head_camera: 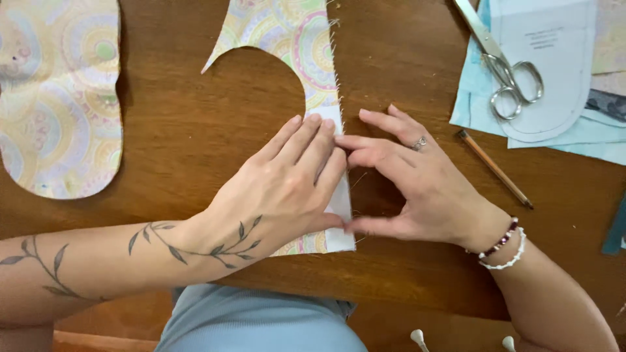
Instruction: Marking fabric with a ruler and pencil before cutting it into specific shapes with scissors.
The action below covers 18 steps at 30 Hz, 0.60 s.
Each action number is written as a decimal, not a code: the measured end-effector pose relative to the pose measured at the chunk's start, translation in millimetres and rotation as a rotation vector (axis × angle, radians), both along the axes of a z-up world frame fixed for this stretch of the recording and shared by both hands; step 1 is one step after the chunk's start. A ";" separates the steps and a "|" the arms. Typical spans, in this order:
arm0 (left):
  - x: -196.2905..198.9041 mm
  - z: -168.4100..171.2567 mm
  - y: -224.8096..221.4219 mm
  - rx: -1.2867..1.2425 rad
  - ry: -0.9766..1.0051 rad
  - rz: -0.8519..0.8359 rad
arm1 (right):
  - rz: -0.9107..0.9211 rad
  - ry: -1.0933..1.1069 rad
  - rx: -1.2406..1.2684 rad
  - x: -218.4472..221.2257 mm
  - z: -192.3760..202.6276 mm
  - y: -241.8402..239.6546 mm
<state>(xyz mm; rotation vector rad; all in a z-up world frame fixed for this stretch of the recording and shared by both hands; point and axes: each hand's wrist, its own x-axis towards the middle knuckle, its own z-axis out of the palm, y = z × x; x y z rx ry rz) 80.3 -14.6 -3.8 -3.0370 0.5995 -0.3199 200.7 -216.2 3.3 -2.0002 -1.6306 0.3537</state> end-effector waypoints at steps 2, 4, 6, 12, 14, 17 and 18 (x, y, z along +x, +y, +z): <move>-1.4 -5.7 2.3 -0.028 0.005 -0.022 | -0.063 -0.083 0.008 4.4 14.2 -3.7; -4.8 -9.2 4.9 -0.048 0.014 -0.035 | -0.117 -0.162 0.024 10.4 24.1 -13.6; -7.5 -11.1 5.6 -0.026 -0.005 -0.040 | -0.341 -0.433 -0.177 17.2 33.0 -33.8; -7.0 -6.6 3.6 -0.026 0.000 -0.024 | -0.752 -0.326 -0.705 26.6 34.5 -86.7; -9.0 -7.7 2.7 -0.031 0.004 -0.023 | -0.775 -0.219 -0.806 35.6 30.8 -83.6; -8.6 -11.1 1.2 -0.027 0.010 -0.014 | -0.770 -0.101 -0.812 41.1 30.3 -85.8; -9.8 -12.1 0.7 -0.019 0.024 -0.005 | -0.738 -0.081 -0.723 40.5 30.6 -87.1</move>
